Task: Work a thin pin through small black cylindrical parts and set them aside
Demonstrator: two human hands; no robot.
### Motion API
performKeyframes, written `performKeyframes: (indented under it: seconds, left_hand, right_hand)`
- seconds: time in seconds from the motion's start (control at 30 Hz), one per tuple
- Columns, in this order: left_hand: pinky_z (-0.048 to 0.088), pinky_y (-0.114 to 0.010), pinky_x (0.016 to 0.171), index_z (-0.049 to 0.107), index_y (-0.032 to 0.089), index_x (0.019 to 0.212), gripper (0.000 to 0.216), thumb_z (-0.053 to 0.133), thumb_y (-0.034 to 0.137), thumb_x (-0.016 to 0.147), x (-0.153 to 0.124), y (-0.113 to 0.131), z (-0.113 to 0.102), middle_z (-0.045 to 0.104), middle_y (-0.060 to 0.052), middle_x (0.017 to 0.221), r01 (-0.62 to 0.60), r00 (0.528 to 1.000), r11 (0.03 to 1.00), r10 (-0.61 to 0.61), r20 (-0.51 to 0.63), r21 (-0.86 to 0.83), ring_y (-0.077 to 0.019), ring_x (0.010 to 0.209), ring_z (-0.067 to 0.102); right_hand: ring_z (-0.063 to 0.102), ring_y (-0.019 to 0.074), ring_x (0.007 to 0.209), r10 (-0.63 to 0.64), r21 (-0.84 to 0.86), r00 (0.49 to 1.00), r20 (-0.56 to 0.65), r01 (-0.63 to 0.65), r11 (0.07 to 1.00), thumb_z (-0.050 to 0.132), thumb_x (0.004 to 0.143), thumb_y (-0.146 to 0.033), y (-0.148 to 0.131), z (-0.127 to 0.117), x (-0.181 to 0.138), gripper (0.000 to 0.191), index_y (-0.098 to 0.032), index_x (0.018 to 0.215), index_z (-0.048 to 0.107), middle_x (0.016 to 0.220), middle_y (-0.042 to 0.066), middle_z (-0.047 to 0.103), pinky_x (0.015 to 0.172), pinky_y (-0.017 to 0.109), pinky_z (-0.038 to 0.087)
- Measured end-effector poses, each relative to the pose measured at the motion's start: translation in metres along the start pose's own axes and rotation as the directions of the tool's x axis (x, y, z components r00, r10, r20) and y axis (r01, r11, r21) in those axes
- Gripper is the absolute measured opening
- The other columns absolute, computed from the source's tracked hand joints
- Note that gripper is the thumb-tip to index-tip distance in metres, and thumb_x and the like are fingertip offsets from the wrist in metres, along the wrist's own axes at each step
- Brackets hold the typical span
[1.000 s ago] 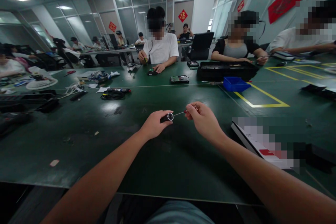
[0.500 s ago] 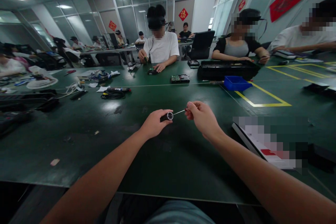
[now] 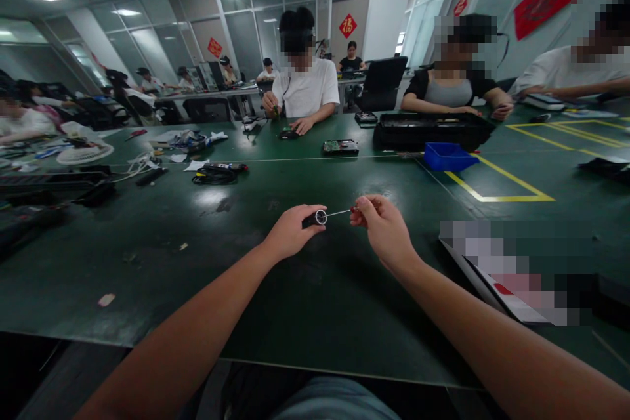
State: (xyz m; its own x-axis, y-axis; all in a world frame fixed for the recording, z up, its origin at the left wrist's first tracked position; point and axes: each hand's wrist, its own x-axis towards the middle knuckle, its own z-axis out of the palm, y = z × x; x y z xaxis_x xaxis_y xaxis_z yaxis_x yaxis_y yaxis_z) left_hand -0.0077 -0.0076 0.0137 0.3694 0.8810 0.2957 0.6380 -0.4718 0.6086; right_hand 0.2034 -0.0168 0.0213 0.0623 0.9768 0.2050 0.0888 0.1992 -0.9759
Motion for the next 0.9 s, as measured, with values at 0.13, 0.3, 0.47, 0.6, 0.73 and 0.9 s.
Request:
performKeyframes:
  seconds: [0.13, 0.3, 0.47, 0.6, 0.73, 0.9]
  left_hand:
    - [0.046, -0.04, 0.1, 0.064, 0.024, 0.127, 0.04, 0.07, 0.027, 0.087, 0.0, 0.001, 0.0, 0.069, -0.006, 0.12, -0.002, 1.0, 1.0, 0.002, 0.008, 0.006, -0.0234, 0.111, 0.063]
    - [0.046, -0.039, 0.1, 0.066, 0.022, 0.124, 0.038, 0.07, 0.025, 0.087, 0.001, 0.002, 0.0, 0.07, -0.006, 0.117, -0.005, 1.0, 1.0, 0.004, 0.013, 0.014, -0.0232, 0.109, 0.063]
    - [0.047, -0.038, 0.098, 0.065, 0.022, 0.124, 0.038, 0.071, 0.026, 0.087, 0.0, 0.002, 0.001, 0.07, -0.006, 0.117, -0.016, 1.0, 1.0, 0.016, 0.012, 0.008, -0.0229, 0.108, 0.064]
    - [0.048, -0.038, 0.097, 0.066, 0.022, 0.124, 0.039, 0.072, 0.027, 0.086, 0.0, 0.001, 0.001, 0.07, -0.005, 0.116, 0.0, 1.0, 1.0, 0.0, -0.007, 0.01, -0.023, 0.106, 0.064]
    - [0.047, -0.038, 0.098, 0.066, 0.022, 0.123, 0.037, 0.071, 0.025, 0.086, 0.0, 0.003, 0.0, 0.07, -0.005, 0.115, -0.006, 1.0, 1.0, 0.006, 0.001, 0.008, -0.0228, 0.107, 0.064]
    - [0.048, -0.04, 0.099, 0.066, 0.023, 0.122, 0.036, 0.071, 0.026, 0.086, -0.001, 0.002, 0.0, 0.07, -0.005, 0.115, -0.005, 1.0, 1.0, 0.005, 0.001, 0.003, -0.0233, 0.107, 0.064]
  right_hand:
    - [0.062, 0.0176, 0.071, 0.03, 0.049, 1.0, 0.003, -0.03, 0.998, 0.058, 0.089, -0.052, 0.004, 0.001, 0.001, 0.032, -0.02, 0.09, 0.061, 0.079, 0.003, 0.066, 0.068, 0.034, 0.052]
    - [0.057, 0.0159, 0.06, -0.058, -0.121, 0.998, 0.021, 0.061, 0.991, 0.055, 0.092, -0.055, -0.005, -0.003, -0.002, 0.037, -0.021, 0.082, 0.064, 0.064, -0.001, 0.061, 0.061, 0.032, 0.045]
    - [0.06, 0.0184, 0.066, -0.145, -0.241, 0.989, 0.026, 0.147, 0.959, 0.056, 0.093, -0.047, -0.011, -0.003, -0.008, 0.027, -0.021, 0.094, 0.063, 0.073, 0.002, 0.065, 0.065, 0.034, 0.046]
    - [0.065, 0.0213, 0.081, -0.154, -0.185, 0.987, 0.04, 0.159, 0.97, 0.055, 0.092, -0.037, -0.01, 0.0, -0.01, 0.023, -0.023, 0.11, 0.057, 0.089, 0.003, 0.068, 0.073, 0.036, 0.048]
    - [0.062, 0.0195, 0.072, -0.119, -0.239, 0.99, 0.076, 0.134, 0.962, 0.051, 0.095, -0.042, -0.013, -0.001, -0.01, 0.021, -0.024, 0.096, 0.06, 0.076, 0.001, 0.064, 0.068, 0.034, 0.046]
    - [0.058, 0.0185, 0.064, -0.102, -0.231, 0.994, 0.047, 0.11, 0.967, 0.044, 0.098, -0.048, -0.01, -0.002, -0.008, 0.03, -0.023, 0.106, 0.058, 0.068, -0.001, 0.059, 0.062, 0.033, 0.044]
